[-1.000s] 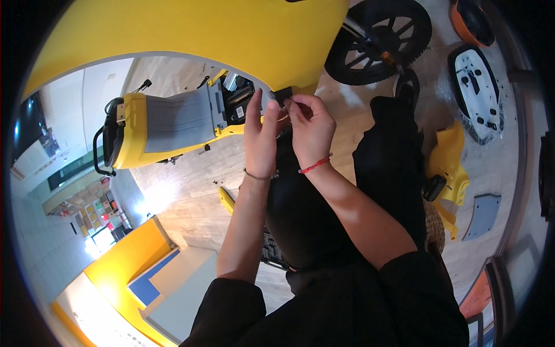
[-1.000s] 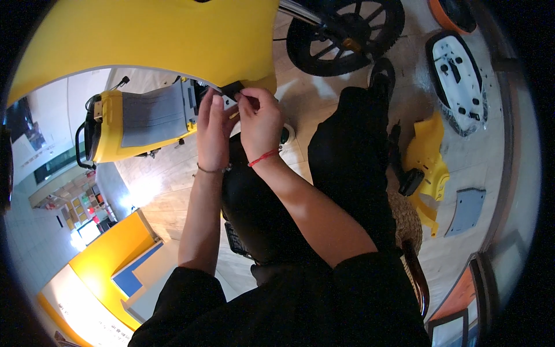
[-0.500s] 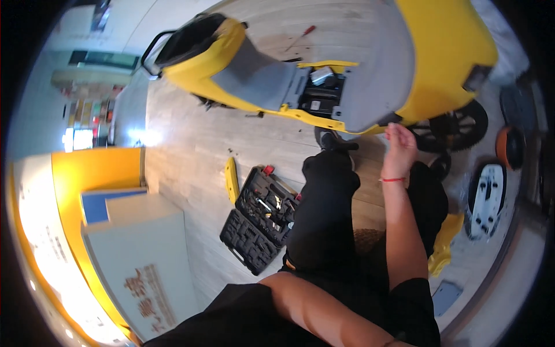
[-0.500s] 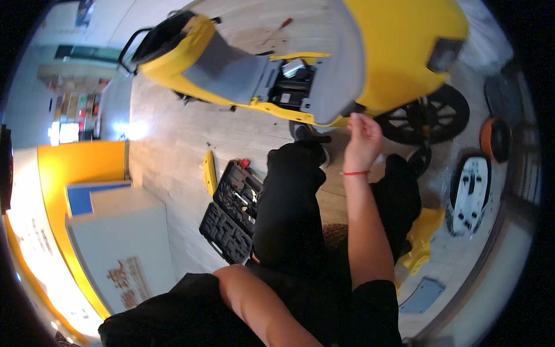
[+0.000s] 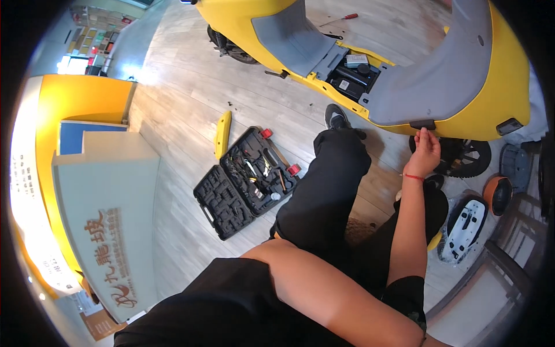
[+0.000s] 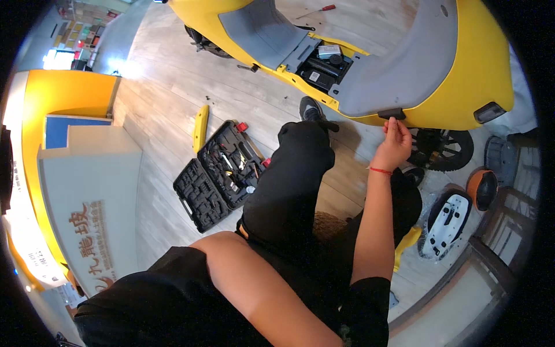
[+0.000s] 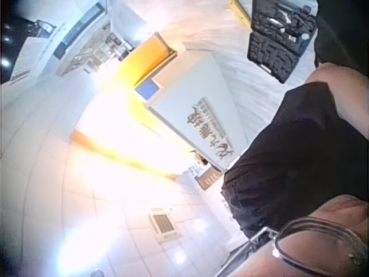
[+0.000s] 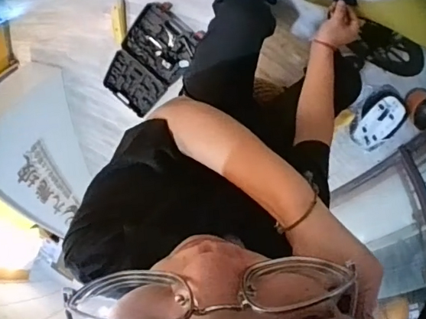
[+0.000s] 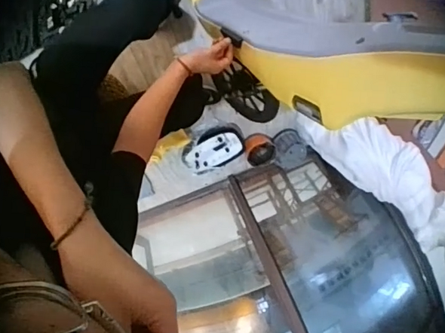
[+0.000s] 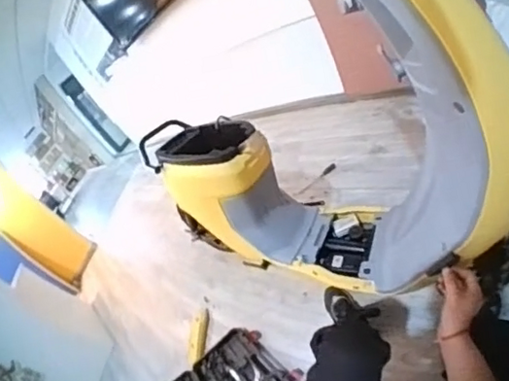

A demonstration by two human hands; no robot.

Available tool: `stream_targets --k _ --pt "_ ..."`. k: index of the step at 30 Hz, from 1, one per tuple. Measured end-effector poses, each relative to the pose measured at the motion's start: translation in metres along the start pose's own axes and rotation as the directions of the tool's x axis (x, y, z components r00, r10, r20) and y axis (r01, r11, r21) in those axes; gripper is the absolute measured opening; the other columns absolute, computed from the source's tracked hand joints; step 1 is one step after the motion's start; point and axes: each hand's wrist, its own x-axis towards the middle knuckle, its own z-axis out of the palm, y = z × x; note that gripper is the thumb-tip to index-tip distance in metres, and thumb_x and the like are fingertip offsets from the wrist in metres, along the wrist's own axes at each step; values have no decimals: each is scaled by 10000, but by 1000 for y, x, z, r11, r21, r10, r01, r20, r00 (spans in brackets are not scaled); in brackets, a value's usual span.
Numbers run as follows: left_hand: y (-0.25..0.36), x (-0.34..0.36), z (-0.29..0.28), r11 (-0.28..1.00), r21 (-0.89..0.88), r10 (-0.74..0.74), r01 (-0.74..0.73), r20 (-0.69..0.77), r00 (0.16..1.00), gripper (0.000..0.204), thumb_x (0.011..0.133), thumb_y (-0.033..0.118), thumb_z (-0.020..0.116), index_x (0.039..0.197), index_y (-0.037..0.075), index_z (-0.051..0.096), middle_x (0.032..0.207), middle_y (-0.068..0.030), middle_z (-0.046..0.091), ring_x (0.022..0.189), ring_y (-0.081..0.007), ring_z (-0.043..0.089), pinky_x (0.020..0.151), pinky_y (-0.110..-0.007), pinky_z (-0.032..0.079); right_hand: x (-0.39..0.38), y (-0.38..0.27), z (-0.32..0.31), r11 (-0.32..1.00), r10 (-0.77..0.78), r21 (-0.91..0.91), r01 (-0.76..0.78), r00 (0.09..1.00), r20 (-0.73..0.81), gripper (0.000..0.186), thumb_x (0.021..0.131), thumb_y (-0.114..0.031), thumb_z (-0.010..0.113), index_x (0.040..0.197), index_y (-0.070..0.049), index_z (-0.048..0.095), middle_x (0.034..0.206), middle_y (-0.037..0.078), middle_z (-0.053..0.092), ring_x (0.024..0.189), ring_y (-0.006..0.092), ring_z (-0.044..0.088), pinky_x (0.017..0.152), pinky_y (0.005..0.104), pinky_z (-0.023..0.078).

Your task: The recorder is removing and reinstalling plastic fairing panels on a yellow electric scooter using an electric drill.

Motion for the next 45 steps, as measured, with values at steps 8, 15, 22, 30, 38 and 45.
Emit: stream_targets --k 8,15,22,30,38,45 --pt "4 2 -8 1000 22 17 -17 13 1000 222 867 189 539 961 -11 557 856 -102 569 874 -231 565 768 -342 440 -3 0 4 999 -53 8 53 999 -13 165 825 -99 653 921 7 572 835 54 611 729 102 586 660 212 479" --pt "-7 -46 -92 904 50 -385 424 -332 861 187 845 101 549 969 -39 554 1041 -134 565 990 -206 543 826 -321 438 0 -1 -2 998 -49 -36 50 998 28 175 815 -117 663 892 3 560 784 77 630 695 111 580 656 244 477" --pt "-5 -136 -286 437 236 -32 868 -960 278 176 895 146 515 985 -1 548 862 -68 603 738 -123 585 672 -246 482 1 -3 1 980 70 182 -77 996 47 94 818 -32 629 882 18 581 767 68 626 681 107 595 647 216 482" --pt "-11 -119 -330 239 382 -28 892 -916 400 203 883 168 553 960 -19 565 847 -82 639 749 -127 615 671 -245 489 0 -2 0 980 72 181 -80 996 51 96 819 -18 627 890 21 577 782 46 602 683 101 579 627 219 475" --pt "-16 -109 -328 256 208 -164 944 -953 254 271 877 238 589 938 -9 495 855 -117 640 753 -151 633 645 -255 521 2 4 0 997 24 73 -22 1000 -19 95 814 -13 612 891 39 591 840 71 622 746 123 587 690 238 475" --pt "-19 -101 -323 451 87 -196 888 -961 193 463 861 448 562 945 2 468 879 -129 604 800 -203 628 747 -330 533 3 -2 -3 996 70 46 -70 998 1 141 794 -46 646 899 32 593 838 69 624 766 128 586 705 244 475"
